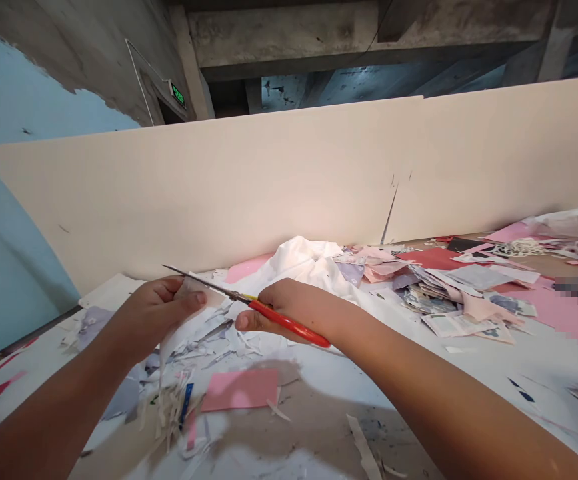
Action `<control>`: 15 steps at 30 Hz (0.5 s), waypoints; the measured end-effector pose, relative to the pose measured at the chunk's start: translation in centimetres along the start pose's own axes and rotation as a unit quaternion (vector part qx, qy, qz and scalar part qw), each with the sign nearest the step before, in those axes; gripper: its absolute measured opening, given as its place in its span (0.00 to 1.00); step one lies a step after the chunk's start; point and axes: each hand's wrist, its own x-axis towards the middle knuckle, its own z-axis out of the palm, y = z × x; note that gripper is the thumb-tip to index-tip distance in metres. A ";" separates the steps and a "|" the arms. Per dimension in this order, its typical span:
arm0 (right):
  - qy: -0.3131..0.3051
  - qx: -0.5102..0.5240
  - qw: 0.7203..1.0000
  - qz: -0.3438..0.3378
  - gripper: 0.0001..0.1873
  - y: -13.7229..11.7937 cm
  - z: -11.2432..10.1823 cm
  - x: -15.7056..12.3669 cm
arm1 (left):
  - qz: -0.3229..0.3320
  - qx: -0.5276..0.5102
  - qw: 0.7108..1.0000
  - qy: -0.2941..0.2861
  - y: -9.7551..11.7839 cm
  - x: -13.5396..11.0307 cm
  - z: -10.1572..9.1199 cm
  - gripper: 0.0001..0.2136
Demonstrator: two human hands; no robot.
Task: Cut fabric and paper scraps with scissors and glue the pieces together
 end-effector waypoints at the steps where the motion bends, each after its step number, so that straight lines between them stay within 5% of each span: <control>1: -0.002 0.003 1.000 0.000 0.23 0.0 0.0 0.0 | 0.000 -0.001 1.000 0.003 0.1 -0.1 0.0 0.17; 11: 0.032 0.028 0.998 0.036 0.25 0.0 0.4 0.7 | 0.022 0.044 0.999 0.017 0.1 -0.2 0.1 0.17; 15: 0.062 0.042 0.997 -0.016 0.27 0.0 -0.1 0.2 | 0.044 0.040 0.998 0.034 0.2 -0.2 -0.2 0.15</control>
